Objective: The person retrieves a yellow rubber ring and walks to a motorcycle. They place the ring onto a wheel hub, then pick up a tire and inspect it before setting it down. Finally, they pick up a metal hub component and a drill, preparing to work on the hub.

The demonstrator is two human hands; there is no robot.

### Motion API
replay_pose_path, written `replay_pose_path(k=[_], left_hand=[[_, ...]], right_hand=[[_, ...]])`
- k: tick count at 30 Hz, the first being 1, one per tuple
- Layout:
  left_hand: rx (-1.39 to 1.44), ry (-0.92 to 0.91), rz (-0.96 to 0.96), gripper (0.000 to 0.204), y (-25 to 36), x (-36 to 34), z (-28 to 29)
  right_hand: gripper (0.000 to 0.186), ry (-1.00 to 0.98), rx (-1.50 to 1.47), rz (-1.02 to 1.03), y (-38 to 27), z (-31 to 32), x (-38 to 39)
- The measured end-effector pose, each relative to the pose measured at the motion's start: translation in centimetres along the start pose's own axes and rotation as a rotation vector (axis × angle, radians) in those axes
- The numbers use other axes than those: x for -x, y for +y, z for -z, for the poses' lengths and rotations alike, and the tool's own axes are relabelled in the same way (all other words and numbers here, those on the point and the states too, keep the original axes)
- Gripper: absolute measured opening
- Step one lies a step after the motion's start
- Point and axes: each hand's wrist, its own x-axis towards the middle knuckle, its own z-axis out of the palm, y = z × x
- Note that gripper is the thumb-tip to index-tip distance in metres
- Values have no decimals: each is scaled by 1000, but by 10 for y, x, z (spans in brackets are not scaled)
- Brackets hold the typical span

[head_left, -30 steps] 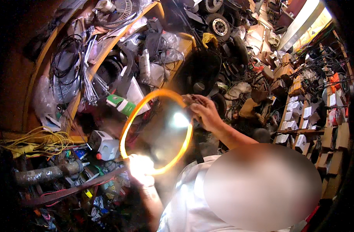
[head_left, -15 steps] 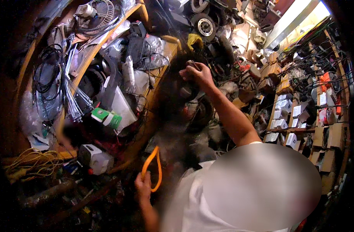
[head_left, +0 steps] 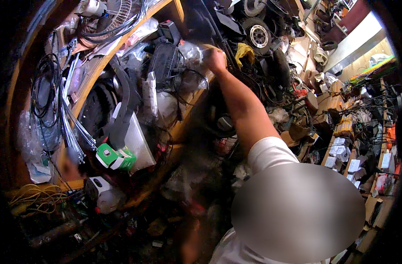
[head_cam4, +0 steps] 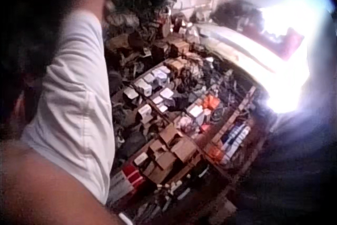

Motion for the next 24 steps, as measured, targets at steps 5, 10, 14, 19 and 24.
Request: replay_pose_path(k=[5,10,14,19,24], left_hand=[[1,-61,-74,45,9,6,0],[233,-184,-453,27,62,-36,4],[109,-393,-574,24,187,-38,8],[234,-628,-474,26,305,-37,22],[209,-743,-666,22,377,-71,-18]], right_hand=[[54,-38,-402,176,71,-9,-35],[37,-189,-487,438,20,36,142],[50,-1078,-429,344,-14,207,388],[32,-876,-427,157,0,287,461],[22,-209,-339,-51,13,389,403]])
